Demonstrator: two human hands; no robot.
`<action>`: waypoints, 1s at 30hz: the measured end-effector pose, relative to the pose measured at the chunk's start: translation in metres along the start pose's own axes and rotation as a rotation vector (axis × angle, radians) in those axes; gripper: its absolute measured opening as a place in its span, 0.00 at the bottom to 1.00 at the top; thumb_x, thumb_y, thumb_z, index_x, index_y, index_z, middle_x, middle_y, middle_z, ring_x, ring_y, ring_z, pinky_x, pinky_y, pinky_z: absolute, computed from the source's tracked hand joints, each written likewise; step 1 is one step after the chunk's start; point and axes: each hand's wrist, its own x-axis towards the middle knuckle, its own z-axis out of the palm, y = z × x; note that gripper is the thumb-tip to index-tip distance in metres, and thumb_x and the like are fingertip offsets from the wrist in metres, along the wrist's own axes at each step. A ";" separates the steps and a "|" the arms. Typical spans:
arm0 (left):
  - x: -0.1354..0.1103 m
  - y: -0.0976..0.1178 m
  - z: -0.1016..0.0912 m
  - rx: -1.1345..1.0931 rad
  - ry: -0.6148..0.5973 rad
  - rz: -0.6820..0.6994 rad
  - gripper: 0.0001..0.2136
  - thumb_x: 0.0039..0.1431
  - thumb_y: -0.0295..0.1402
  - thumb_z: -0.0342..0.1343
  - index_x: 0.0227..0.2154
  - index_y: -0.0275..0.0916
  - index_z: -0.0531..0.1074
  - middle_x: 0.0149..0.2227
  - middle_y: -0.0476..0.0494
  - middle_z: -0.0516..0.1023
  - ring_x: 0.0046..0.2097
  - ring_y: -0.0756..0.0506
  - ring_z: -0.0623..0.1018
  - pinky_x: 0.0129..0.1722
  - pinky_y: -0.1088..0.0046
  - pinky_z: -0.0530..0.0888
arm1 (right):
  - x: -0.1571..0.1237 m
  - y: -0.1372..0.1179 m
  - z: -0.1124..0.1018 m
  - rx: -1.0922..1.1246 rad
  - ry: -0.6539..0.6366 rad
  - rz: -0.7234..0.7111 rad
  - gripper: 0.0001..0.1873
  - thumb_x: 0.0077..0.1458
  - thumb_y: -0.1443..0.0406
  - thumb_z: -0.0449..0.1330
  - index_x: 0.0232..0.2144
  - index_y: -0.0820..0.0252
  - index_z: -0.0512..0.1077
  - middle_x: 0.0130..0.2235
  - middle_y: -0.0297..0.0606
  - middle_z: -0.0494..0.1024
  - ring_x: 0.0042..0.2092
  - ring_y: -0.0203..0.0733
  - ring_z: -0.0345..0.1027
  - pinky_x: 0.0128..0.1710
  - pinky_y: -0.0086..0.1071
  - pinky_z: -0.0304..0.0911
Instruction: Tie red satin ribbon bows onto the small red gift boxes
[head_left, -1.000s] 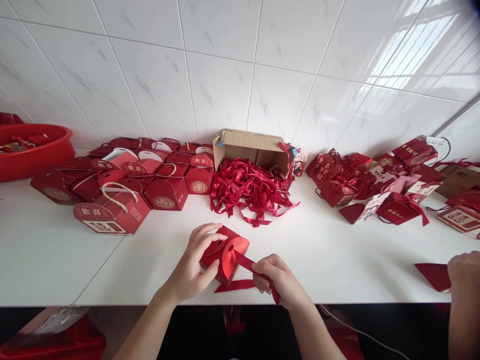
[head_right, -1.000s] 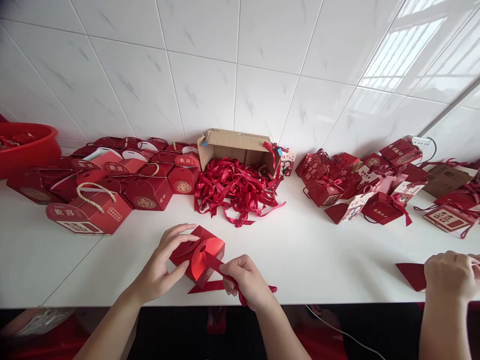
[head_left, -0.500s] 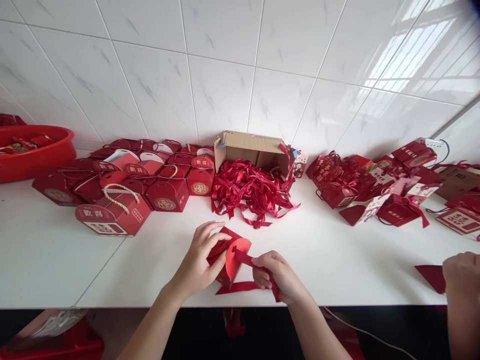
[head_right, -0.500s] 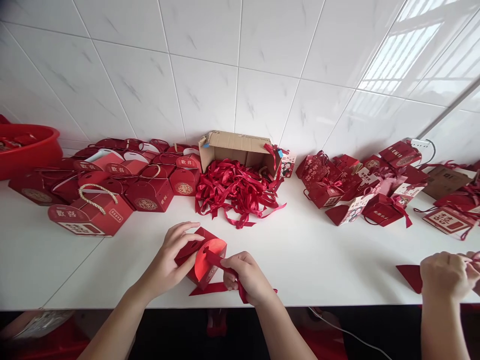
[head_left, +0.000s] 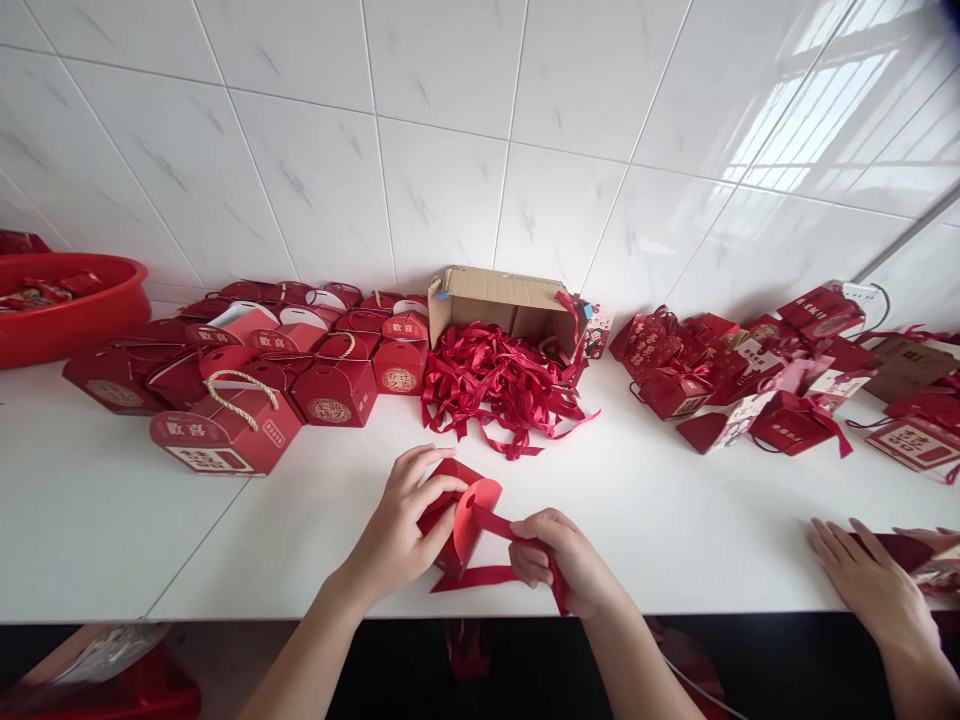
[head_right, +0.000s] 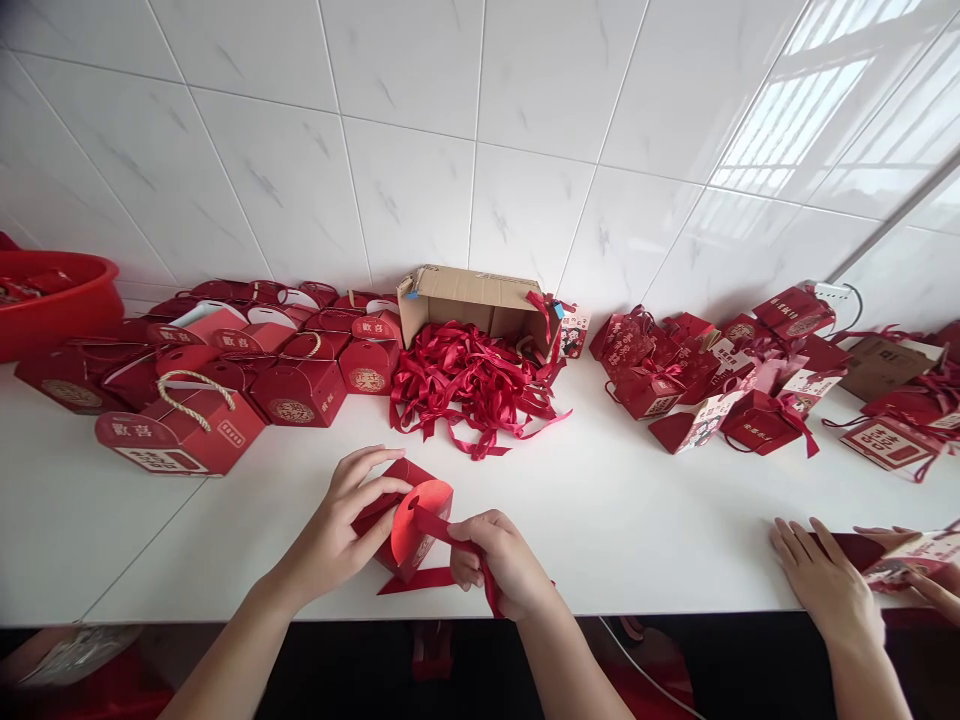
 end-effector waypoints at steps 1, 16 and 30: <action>0.000 0.001 0.000 0.003 0.001 0.005 0.08 0.61 0.28 0.52 0.40 0.44 0.72 0.57 0.41 0.66 0.62 0.37 0.61 0.58 0.53 0.67 | 0.000 0.000 0.000 0.003 0.002 0.004 0.24 0.51 0.62 0.57 0.08 0.57 0.55 0.10 0.26 0.53 0.16 0.30 0.47 0.21 0.29 0.47; 0.004 0.005 0.002 0.089 0.081 0.064 0.07 0.62 0.25 0.49 0.32 0.42 0.71 0.52 0.42 0.71 0.59 0.37 0.63 0.56 0.54 0.68 | 0.006 -0.001 0.002 -0.571 0.130 -0.106 0.26 0.59 0.50 0.54 0.16 0.60 0.66 0.19 0.33 0.67 0.24 0.35 0.59 0.30 0.32 0.55; 0.015 0.024 -0.021 0.132 0.268 0.162 0.06 0.63 0.25 0.50 0.39 0.42 0.68 0.48 0.41 0.73 0.56 0.40 0.69 0.54 0.58 0.69 | 0.032 -0.040 0.026 -0.871 0.135 -0.728 0.10 0.61 0.59 0.58 0.31 0.57 0.73 0.32 0.36 0.78 0.36 0.41 0.70 0.49 0.42 0.59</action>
